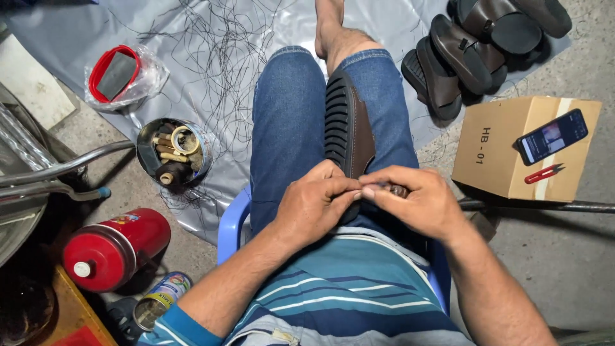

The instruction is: Hand-stitching the sole of a brown shoe using a needle and thread.

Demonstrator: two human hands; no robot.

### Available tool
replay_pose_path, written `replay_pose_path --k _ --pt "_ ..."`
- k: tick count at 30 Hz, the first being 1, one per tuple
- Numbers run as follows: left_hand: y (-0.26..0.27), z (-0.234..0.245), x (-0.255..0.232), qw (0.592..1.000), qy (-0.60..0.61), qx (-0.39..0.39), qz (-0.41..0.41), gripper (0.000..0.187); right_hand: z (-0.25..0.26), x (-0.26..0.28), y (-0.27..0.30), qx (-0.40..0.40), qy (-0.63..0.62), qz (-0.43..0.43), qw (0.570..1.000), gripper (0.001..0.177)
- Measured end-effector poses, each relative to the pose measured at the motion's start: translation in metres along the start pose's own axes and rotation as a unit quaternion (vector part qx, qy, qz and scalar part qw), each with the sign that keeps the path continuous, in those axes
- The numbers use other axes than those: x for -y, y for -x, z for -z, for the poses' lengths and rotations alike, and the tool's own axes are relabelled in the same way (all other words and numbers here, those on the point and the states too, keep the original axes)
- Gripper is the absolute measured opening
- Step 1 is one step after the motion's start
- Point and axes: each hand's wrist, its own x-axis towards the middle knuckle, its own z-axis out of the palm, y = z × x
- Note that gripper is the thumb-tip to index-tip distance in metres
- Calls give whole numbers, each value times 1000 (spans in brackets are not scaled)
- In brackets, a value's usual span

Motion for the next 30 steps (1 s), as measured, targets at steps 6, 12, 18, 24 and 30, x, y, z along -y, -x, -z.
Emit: replay_pose_path --k 6,12,18,24,30 --pt "2 -2 14 992 115 -24 40 16 -3 -5 -4 -78 -11 28 997 16" --pt "9 -4 20 990 134 -51 -1 13 -9 -1 3 16 -183 29 983 10" --pt "29 -1 17 994 5 -42 -104 11 1 7 3 -35 203 182 961 11" --pt "30 -4 27 991 -14 -66 -119 9 -1 -3 7 40 73 67 994 8" --pt "31 3 25 987 -41 -11 -153 12 100 -104 16 -115 -653 -19 748 12"
